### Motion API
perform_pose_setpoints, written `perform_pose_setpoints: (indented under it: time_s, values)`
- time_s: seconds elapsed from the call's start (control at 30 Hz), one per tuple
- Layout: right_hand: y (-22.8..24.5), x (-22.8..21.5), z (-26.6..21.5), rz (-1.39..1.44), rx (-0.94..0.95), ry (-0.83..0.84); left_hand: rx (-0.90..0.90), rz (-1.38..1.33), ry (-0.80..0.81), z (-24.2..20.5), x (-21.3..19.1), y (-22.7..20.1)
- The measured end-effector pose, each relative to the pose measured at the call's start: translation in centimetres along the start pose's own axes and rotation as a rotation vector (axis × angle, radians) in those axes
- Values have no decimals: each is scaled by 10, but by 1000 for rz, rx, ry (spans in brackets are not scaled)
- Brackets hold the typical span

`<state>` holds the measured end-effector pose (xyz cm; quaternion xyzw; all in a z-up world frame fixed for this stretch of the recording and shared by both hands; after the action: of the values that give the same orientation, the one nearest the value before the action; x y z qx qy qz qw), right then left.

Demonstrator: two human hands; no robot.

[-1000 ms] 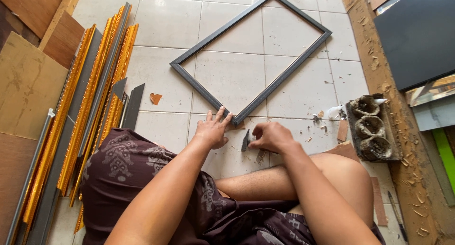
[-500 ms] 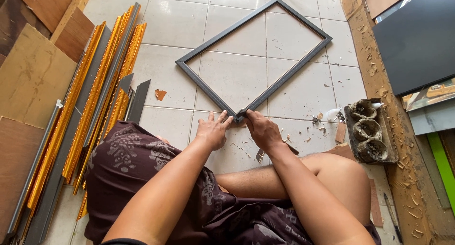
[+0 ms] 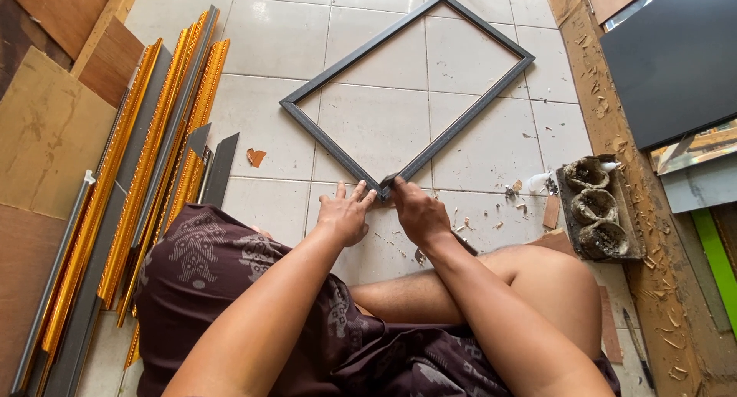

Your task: Assembling wooden picture frames by aligning corners and hammering in nails to secure the joints.

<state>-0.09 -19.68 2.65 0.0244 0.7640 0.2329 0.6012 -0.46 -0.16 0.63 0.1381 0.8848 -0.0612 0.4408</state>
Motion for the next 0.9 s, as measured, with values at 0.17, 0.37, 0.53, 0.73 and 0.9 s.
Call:
perform_pose_setpoints:
  time_s: [0.17,0.37,0.53,0.73,0.9]
  values:
    - [3,4,-11,-10,31,49,9,-14,22,-4,4,-3]
    - [12,-7,-8,35,33,-54,-3,-2,15,1,-1,-1]
    - [-8,10,-1,-37,56,92,-1,-12,6,4,-5,0]
    - [10,-6,-11,78,66,-143,5,-14,18,1,2,-2]
    - [-4,12,-3,-27,49,13,-1,1,9,2,-1,-2]
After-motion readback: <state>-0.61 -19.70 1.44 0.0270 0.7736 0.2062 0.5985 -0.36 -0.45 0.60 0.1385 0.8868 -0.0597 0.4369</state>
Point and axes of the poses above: each hand's wrist, its own z-axis towards the middle knuckle, its own x-axis out of the palm, y = z × x, the point moved 2 cm from there along z, towards the middle knuckle, and after that the axes turned 12 degrees about y, right-handed, at the moved point
